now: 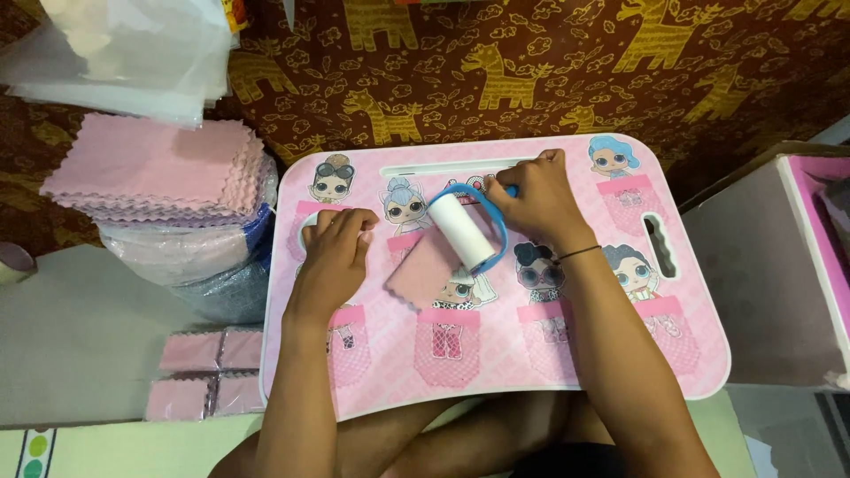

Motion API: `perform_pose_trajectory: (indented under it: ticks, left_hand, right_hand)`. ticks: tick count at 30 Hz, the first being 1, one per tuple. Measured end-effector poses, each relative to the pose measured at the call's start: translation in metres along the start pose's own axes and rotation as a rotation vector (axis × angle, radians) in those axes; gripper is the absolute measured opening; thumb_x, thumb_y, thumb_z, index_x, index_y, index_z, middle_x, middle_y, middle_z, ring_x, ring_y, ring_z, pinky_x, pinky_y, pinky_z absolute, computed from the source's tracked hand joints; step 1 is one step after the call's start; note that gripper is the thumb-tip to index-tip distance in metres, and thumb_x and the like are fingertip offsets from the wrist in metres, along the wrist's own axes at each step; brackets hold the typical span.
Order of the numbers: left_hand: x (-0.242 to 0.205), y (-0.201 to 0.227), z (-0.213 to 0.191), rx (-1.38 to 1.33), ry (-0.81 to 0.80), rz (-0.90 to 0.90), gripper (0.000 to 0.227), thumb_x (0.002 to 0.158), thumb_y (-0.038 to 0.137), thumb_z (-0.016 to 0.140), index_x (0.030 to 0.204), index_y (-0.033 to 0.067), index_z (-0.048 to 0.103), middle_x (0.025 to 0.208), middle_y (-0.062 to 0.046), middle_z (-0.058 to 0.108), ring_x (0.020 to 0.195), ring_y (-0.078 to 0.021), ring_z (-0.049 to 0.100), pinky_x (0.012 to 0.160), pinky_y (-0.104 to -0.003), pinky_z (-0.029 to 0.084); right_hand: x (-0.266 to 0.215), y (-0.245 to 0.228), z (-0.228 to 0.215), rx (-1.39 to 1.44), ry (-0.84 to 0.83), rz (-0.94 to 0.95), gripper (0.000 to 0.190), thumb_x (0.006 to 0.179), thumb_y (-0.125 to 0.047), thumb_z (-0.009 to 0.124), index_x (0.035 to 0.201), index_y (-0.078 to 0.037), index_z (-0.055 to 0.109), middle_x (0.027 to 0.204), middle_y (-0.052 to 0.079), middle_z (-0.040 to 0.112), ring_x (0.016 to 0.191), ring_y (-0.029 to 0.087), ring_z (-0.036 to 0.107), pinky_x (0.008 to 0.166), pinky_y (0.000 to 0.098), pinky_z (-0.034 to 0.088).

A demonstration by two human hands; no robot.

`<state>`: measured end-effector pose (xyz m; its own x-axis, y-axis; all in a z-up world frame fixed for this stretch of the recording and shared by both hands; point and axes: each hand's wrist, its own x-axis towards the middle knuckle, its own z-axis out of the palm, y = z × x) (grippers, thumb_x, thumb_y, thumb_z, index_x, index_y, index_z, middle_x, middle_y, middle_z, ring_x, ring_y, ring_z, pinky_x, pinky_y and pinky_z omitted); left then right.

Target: The person cleans a pink microfiber cloth using a lint roller on a small table and then places it into a clear plastic bag.

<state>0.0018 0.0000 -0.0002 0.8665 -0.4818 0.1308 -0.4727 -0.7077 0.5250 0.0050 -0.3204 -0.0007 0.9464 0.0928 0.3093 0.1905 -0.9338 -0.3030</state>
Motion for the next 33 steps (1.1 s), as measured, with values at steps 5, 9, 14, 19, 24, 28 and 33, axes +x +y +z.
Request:
perform_pose_trajectory:
  ticks: [5, 9, 14, 19, 24, 28, 33]
  left_hand:
    - [0.000, 0.001, 0.001, 0.009, 0.018, 0.006, 0.023, 0.106, 0.016, 0.045, 0.124, 0.0187, 0.059, 0.109, -0.003, 0.065, 0.115, -0.0259, 0.050, 0.095, -0.045, 0.035]
    - [0.001, -0.005, 0.003, 0.018, 0.028, 0.028, 0.024, 0.105, 0.013, 0.046, 0.124, 0.0193, 0.059, 0.110, -0.003, 0.065, 0.114, -0.0269, 0.052, 0.095, -0.046, 0.037]
    - [0.000, -0.003, 0.002, 0.006, 0.019, 0.022, 0.024, 0.105, 0.014, 0.045, 0.124, 0.0185, 0.059, 0.109, -0.004, 0.064, 0.113, -0.0272, 0.052, 0.095, -0.046, 0.036]
    - [0.000, -0.001, 0.002, 0.011, 0.003, 0.015, 0.024, 0.106, 0.017, 0.043, 0.124, 0.0184, 0.058, 0.108, -0.003, 0.063, 0.112, -0.0262, 0.051, 0.094, -0.044, 0.036]
    - [0.001, -0.003, 0.009, 0.005, 0.003, 0.077, 0.024, 0.102, 0.028, 0.058, 0.124, 0.0189, 0.059, 0.111, -0.003, 0.063, 0.113, -0.0272, 0.051, 0.093, -0.045, 0.037]
    - [0.002, 0.010, 0.007, -0.007, -0.068, 0.124, 0.035, 0.096, 0.036, 0.065, 0.127, 0.0212, 0.060, 0.113, -0.002, 0.061, 0.114, -0.0264, 0.049, 0.093, -0.045, 0.036]
    - [0.003, 0.014, 0.008, -0.022, -0.203, 0.140, 0.053, 0.085, 0.032, 0.077, 0.135, 0.0218, 0.061, 0.124, -0.003, 0.058, 0.121, -0.0267, 0.043, 0.099, -0.044, 0.031]
  right_hand:
    - [-0.007, -0.037, 0.012, 0.029, -0.018, -0.062, 0.039, 0.092, -0.046, 0.055, 0.063, -0.022, 0.066, 0.052, 0.005, 0.062, 0.064, 0.029, 0.069, 0.093, 0.0443, 0.037]
    - [-0.014, -0.079, 0.016, 0.056, -0.099, -0.105, 0.035, 0.089, -0.044, 0.055, 0.066, -0.022, 0.070, 0.053, 0.005, 0.065, 0.065, 0.029, 0.071, 0.091, 0.0465, 0.039]
    - [-0.011, -0.068, 0.028, 0.047, -0.167, -0.088, 0.037, 0.089, -0.046, 0.056, 0.068, -0.020, 0.071, 0.055, 0.008, 0.066, 0.068, 0.033, 0.071, 0.090, 0.0491, 0.039]
    - [-0.002, -0.033, 0.025, 0.048, -0.185, -0.011, 0.042, 0.089, -0.049, 0.052, 0.065, -0.021, 0.071, 0.055, 0.009, 0.066, 0.070, 0.036, 0.071, 0.091, 0.0507, 0.038]
    - [0.000, -0.006, 0.013, 0.026, -0.120, 0.019, 0.040, 0.091, -0.046, 0.055, 0.060, -0.022, 0.066, 0.051, 0.010, 0.061, 0.070, 0.042, 0.069, 0.090, 0.0502, 0.038]
    - [-0.001, 0.008, 0.007, 0.014, -0.094, 0.049, 0.041, 0.090, -0.045, 0.056, 0.058, -0.021, 0.064, 0.048, 0.008, 0.057, 0.065, 0.037, 0.067, 0.090, 0.0465, 0.038]
    - [0.000, 0.026, 0.014, 0.010, -0.048, 0.089, 0.044, 0.090, -0.045, 0.057, 0.053, -0.022, 0.058, 0.044, 0.005, 0.053, 0.060, 0.035, 0.066, 0.087, 0.0445, 0.038]
